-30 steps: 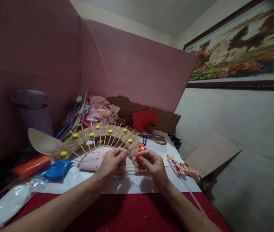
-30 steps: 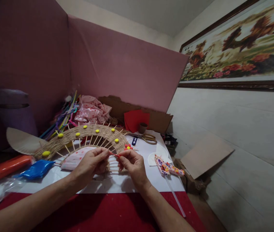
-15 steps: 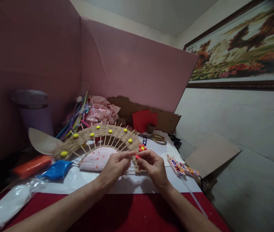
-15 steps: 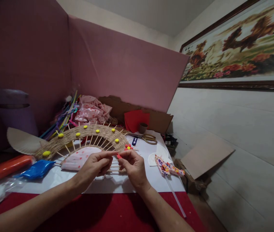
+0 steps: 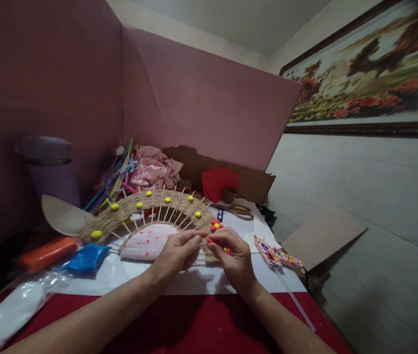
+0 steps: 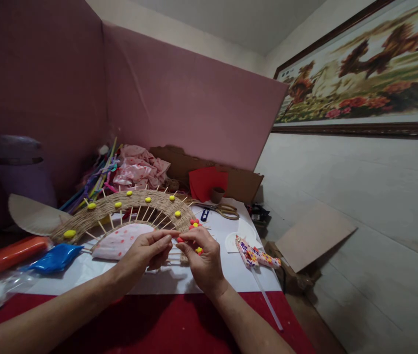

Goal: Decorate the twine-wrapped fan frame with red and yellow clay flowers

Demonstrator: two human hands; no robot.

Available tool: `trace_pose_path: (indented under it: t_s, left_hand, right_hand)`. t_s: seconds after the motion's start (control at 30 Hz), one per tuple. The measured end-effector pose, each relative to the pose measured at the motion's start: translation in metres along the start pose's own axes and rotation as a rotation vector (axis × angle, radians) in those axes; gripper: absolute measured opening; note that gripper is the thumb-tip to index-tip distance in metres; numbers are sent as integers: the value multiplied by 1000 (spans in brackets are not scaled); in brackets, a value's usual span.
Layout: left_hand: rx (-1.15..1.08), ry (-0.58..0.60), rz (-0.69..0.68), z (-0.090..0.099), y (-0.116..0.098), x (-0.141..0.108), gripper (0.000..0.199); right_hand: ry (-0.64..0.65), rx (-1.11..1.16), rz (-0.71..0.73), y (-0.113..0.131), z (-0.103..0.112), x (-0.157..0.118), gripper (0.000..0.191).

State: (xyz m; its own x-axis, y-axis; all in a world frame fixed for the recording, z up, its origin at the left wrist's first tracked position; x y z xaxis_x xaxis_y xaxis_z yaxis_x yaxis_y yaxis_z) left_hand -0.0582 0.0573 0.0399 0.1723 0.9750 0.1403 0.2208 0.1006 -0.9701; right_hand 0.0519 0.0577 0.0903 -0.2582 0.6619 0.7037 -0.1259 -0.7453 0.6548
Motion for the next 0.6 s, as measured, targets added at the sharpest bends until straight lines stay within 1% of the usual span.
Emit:
trace_pose_path:
  t_s: [0.07, 0.13, 0.2, 0.27, 0.37, 0.5, 0.6]
  left_hand:
    - [-8, 44, 49, -3, 6, 1, 35]
    - [-19, 93, 96, -6, 12, 0, 35]
    - [-66, 79, 125, -4, 14, 0, 31]
    - [-122, 24, 154, 1, 15, 0, 28]
    - [-165, -22, 173, 4, 14, -1, 31]
    - [-210, 35, 174, -3, 13, -1, 36]
    - [-236, 52, 167, -4, 13, -1, 33]
  right_hand:
    - [18, -18, 63, 9, -2, 0, 5]
    - [48, -14, 89, 14, -5, 0, 8]
    - [83, -12, 90, 14, -9, -1, 13]
    - [101, -16, 86, 13, -11, -2, 18]
    - [112, -34, 86, 12, -10, -3, 17]
    - [113, -58, 90, 14, -9, -3, 17]
    - [92, -69, 74, 14, -7, -2, 16]
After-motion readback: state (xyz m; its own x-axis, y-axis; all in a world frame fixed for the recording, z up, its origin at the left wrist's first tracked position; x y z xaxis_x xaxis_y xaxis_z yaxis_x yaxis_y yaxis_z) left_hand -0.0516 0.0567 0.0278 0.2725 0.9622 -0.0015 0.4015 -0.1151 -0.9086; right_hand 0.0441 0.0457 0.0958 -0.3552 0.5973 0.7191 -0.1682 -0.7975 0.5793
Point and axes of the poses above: each hand's wrist, its own x-axis towards the middle knuckle, its own z-axis out of the back of the hand, y = z × x, the point moved 10 cm from there along x, towards the middle knuckle, and after that the axes turned 1 degree about -y, right-handed, at the moved point
